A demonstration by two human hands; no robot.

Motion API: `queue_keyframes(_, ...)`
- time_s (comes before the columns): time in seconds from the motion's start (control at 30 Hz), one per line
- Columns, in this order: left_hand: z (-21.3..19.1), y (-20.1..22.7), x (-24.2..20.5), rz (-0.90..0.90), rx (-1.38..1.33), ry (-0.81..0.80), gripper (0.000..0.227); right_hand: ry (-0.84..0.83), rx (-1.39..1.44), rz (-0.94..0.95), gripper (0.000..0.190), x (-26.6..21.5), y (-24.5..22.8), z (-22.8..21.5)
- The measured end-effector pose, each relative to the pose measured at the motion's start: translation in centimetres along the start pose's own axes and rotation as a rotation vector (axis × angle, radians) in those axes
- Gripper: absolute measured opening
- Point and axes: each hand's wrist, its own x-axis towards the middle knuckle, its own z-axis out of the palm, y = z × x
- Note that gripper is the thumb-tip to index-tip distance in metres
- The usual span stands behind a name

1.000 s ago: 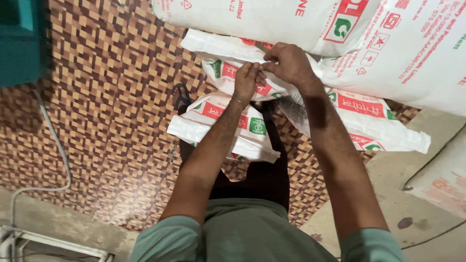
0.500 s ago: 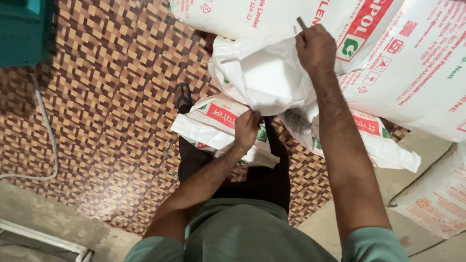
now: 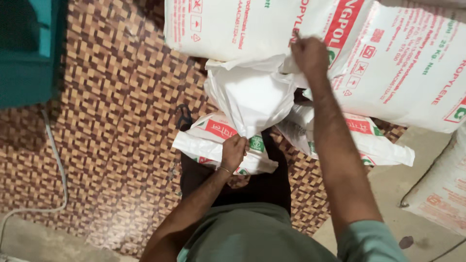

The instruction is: The person uses a knife to cut open several large white sacks on the floor. The person repeatedly positions the knife and slices along the top edges of the sacks to open them.

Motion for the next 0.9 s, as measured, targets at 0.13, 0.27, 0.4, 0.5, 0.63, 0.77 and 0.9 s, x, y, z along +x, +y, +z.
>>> queue_keyframes(0.13,-0.6,1.3,0.0,0.181,0.108,0.017,0.024,0.238,0.195,-0.134,0.028,6.8,0.6,-1.3)
queue_keyframes(0.27,-0.6,5.9,1.0,0.576,0.483,0.149,0.020,0.226,0.193,-0.441,0.020,6.3,1.3,-2.1)
queue_keyframes(0.4,1.0,11.7,5.6,0.970,0.981,-0.005,0.041,0.421,0.076,-0.470,0.024,-1.7,1.3,-1.8)
queue_keyframes(0.5,3.1,11.7,7.5,0.749,1.419,-0.338,0.043,0.377,0.356,-0.123,0.016,-12.6,2.0,-0.6)
queue_keyframes(0.63,4.7,7.9,9.2,0.455,1.759,-0.839,0.027,0.531,0.337,-0.029,0.011,-27.5,3.7,2.2)
queue_keyframes(0.77,4.6,7.2,17.1,-0.186,0.996,-1.038,0.048,0.385,0.330,0.320,0.011,-40.6,7.3,6.0)
queue_keyframes(0.9,7.8,10.0,22.9,0.607,1.312,-0.699,0.091,0.446,0.439,0.538,0.017,-48.3,11.4,9.8)
